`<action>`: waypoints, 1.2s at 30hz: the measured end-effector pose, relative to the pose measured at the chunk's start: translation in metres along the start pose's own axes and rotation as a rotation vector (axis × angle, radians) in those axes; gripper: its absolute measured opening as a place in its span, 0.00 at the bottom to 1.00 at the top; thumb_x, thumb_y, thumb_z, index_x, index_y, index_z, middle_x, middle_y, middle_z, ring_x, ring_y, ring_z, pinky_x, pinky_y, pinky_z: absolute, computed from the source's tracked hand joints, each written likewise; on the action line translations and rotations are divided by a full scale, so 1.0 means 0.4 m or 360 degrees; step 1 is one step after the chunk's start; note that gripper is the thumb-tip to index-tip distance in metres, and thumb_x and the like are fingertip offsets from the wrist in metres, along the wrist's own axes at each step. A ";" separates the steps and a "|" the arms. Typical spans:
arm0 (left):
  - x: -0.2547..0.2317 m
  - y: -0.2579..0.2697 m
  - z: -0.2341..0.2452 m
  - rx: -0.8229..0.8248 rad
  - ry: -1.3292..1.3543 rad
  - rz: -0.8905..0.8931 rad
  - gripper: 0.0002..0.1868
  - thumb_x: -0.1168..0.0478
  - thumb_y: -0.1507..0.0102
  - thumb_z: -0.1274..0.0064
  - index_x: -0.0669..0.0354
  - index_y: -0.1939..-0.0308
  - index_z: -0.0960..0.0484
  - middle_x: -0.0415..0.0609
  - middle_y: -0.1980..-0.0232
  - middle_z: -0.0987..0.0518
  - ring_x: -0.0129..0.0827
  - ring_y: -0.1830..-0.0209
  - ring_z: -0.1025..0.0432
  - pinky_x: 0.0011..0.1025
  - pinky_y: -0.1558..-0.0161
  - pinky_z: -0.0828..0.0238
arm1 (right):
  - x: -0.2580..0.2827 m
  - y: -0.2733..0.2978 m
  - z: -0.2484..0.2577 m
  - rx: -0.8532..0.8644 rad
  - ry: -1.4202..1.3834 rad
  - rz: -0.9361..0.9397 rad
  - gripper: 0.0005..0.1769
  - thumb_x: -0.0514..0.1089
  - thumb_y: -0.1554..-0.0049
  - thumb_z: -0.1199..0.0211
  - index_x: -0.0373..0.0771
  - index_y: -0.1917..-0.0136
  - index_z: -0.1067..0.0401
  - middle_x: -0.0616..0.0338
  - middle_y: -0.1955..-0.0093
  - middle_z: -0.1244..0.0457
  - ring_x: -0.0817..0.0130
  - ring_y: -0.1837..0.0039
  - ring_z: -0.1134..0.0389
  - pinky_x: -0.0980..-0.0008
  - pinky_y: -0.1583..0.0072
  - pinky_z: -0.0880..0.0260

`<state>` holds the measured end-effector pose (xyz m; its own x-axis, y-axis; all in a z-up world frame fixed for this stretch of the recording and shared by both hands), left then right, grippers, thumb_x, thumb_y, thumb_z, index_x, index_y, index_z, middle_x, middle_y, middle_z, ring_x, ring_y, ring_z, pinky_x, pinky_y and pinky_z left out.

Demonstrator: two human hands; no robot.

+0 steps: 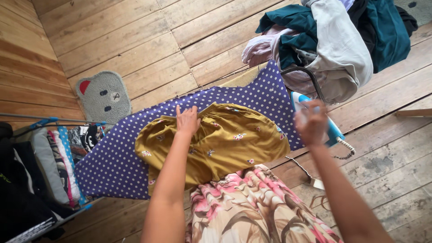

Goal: The person irons a yellow patterned shirt and matching shorts on a padded ironing board using a blue and white iron.

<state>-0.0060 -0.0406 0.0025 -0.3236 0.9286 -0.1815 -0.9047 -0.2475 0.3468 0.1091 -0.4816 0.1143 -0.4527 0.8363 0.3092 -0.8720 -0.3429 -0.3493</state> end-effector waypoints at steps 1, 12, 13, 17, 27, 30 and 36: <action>0.000 -0.004 -0.017 0.0298 -0.0101 0.0033 0.32 0.51 0.33 0.46 0.60 0.28 0.31 0.56 0.45 0.16 0.45 0.40 0.24 0.52 0.18 0.52 | 0.042 0.018 -0.036 0.0226 -0.0145 -0.0031 0.21 0.43 0.44 0.30 0.42 0.38 0.29 0.53 0.40 0.37 0.55 0.34 0.37 0.58 0.30 0.37; 0.027 0.015 0.367 -0.0565 0.0457 -0.0133 0.08 0.56 0.39 0.47 0.51 0.60 0.18 0.60 0.62 0.18 0.57 0.59 0.23 0.52 0.59 0.27 | -0.003 0.022 -0.320 0.1176 -0.0420 -0.0238 0.23 0.47 0.53 0.29 0.41 0.44 0.23 0.48 0.47 0.30 0.50 0.45 0.29 0.54 0.42 0.29; 0.013 -0.003 0.441 -0.0731 0.0487 -0.0143 0.07 0.57 0.37 0.49 0.52 0.59 0.19 0.59 0.63 0.18 0.58 0.61 0.24 0.54 0.60 0.28 | -0.006 -0.034 -0.312 0.1056 -0.0646 -0.0301 0.22 0.47 0.52 0.29 0.41 0.44 0.23 0.50 0.48 0.30 0.54 0.47 0.28 0.56 0.45 0.28; -0.067 -0.068 0.767 -0.1476 0.0646 -0.0266 0.07 0.61 0.27 0.55 0.55 0.48 0.25 0.61 0.65 0.19 0.59 0.66 0.23 0.51 0.64 0.26 | 0.048 -0.318 -0.063 0.0503 -0.1230 0.0061 0.17 0.41 0.50 0.29 0.38 0.47 0.22 0.60 0.49 0.30 0.75 0.48 0.30 0.70 0.45 0.28; 0.050 0.119 0.851 -0.1582 0.0959 -0.0816 0.07 0.67 0.25 0.55 0.66 0.47 0.24 0.56 0.43 0.25 0.47 0.38 0.28 0.43 0.27 0.35 | 0.288 -0.349 0.367 -0.0218 -0.0496 0.0636 0.17 0.35 0.50 0.24 0.41 0.48 0.23 0.55 0.52 0.33 0.57 0.48 0.28 0.60 0.48 0.28; 0.121 0.151 0.582 -0.1126 0.1389 -0.0590 0.16 0.69 0.26 0.57 0.64 0.35 0.30 0.51 0.40 0.21 0.39 0.43 0.23 0.33 0.37 0.26 | 0.264 -0.223 0.216 -0.0033 -0.0205 0.0782 0.25 0.27 0.53 0.36 0.48 0.45 0.21 0.57 0.51 0.31 0.60 0.54 0.27 0.63 0.58 0.28; 0.201 0.315 0.018 -0.1137 0.0544 -0.0260 0.22 0.77 0.47 0.54 0.57 0.51 0.19 0.60 0.28 0.33 0.52 0.32 0.33 0.42 0.40 0.28 | 0.226 0.169 -0.047 0.0651 -0.0235 0.0720 0.16 0.37 0.51 0.32 0.50 0.49 0.24 0.60 0.52 0.32 0.60 0.52 0.28 0.62 0.55 0.28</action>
<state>-0.1439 0.0050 0.0383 -0.1340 0.8612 -0.4903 -0.8690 -0.3399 -0.3595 0.0128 -0.4213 0.1019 -0.7892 0.5119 0.3393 -0.5753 -0.8096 -0.1166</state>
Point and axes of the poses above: each hand's wrist, its own y-axis away from the middle knuckle, its own z-axis out of the back of the hand, x = y × z, the point moved 3 cm from there along -y, towards the middle knuckle
